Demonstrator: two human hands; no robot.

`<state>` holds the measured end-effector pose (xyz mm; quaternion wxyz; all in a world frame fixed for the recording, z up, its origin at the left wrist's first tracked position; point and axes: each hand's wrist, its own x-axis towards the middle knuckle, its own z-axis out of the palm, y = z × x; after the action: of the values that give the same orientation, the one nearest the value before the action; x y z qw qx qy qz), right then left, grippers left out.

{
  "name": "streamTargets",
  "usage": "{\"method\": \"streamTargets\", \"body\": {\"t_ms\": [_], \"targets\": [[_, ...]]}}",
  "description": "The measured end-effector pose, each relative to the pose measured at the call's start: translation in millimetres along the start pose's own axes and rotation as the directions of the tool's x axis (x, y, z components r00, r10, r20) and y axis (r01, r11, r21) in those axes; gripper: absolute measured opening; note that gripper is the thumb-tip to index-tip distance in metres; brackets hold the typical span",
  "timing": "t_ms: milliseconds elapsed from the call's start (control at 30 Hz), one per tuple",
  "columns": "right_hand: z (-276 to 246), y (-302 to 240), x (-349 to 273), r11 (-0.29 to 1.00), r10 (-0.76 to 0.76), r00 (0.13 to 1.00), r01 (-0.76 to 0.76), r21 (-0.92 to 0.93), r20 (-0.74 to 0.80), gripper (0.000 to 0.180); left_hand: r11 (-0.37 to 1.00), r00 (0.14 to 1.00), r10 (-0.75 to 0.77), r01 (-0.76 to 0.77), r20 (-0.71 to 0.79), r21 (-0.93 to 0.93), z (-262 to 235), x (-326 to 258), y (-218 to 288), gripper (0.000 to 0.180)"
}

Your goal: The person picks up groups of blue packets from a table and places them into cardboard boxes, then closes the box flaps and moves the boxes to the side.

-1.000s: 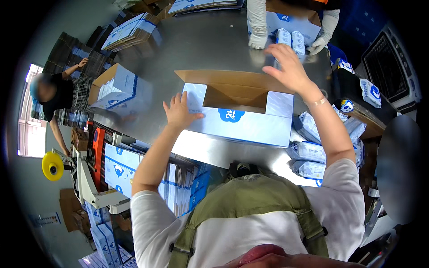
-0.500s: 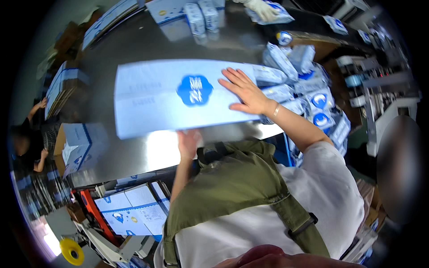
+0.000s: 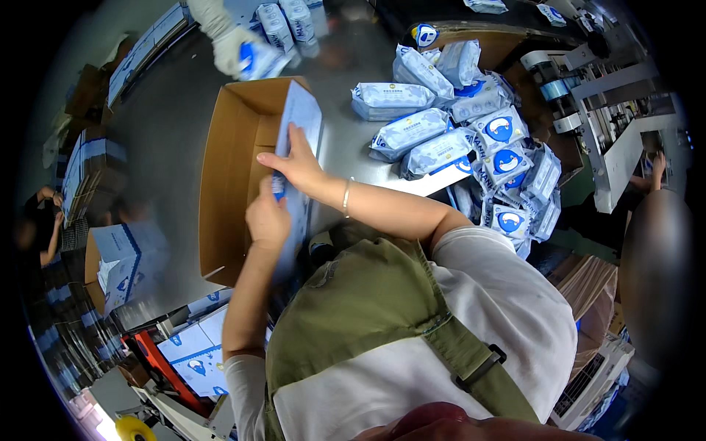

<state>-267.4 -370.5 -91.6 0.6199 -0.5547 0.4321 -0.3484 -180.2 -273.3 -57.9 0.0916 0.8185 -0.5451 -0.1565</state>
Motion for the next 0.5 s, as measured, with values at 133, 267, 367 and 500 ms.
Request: {"method": "streamTargets", "body": {"t_ms": [133,267,367,500], "targets": [[-11.8,13.6,1.7,0.994,0.105,0.983,-0.107,-0.004,-0.148,0.084,0.929,0.921,0.35,-0.365,-0.172,-0.06,-37.1,-32.1,-8.6,0.057],[-13.6,18.3,-30.1,0.78,0.46,0.879,-0.467,0.417,0.125,0.087,0.794,0.825,-0.061,0.381,-0.561,0.473,-43.9,-71.8,-140.5,0.045],[-1.6,12.8,-42.6,0.696,0.53,0.776,-0.628,0.347,0.341,0.081,0.912,0.895,-0.379,0.404,-0.234,0.068,-25.2,-84.5,-226.2,0.044],[-4.4,91.1,3.7,0.681,0.295,0.807,-0.554,0.48,0.512,0.068,0.869,0.853,-0.493,0.493,-0.174,-0.046,-25.2,-61.7,-243.2,0.045]]}}
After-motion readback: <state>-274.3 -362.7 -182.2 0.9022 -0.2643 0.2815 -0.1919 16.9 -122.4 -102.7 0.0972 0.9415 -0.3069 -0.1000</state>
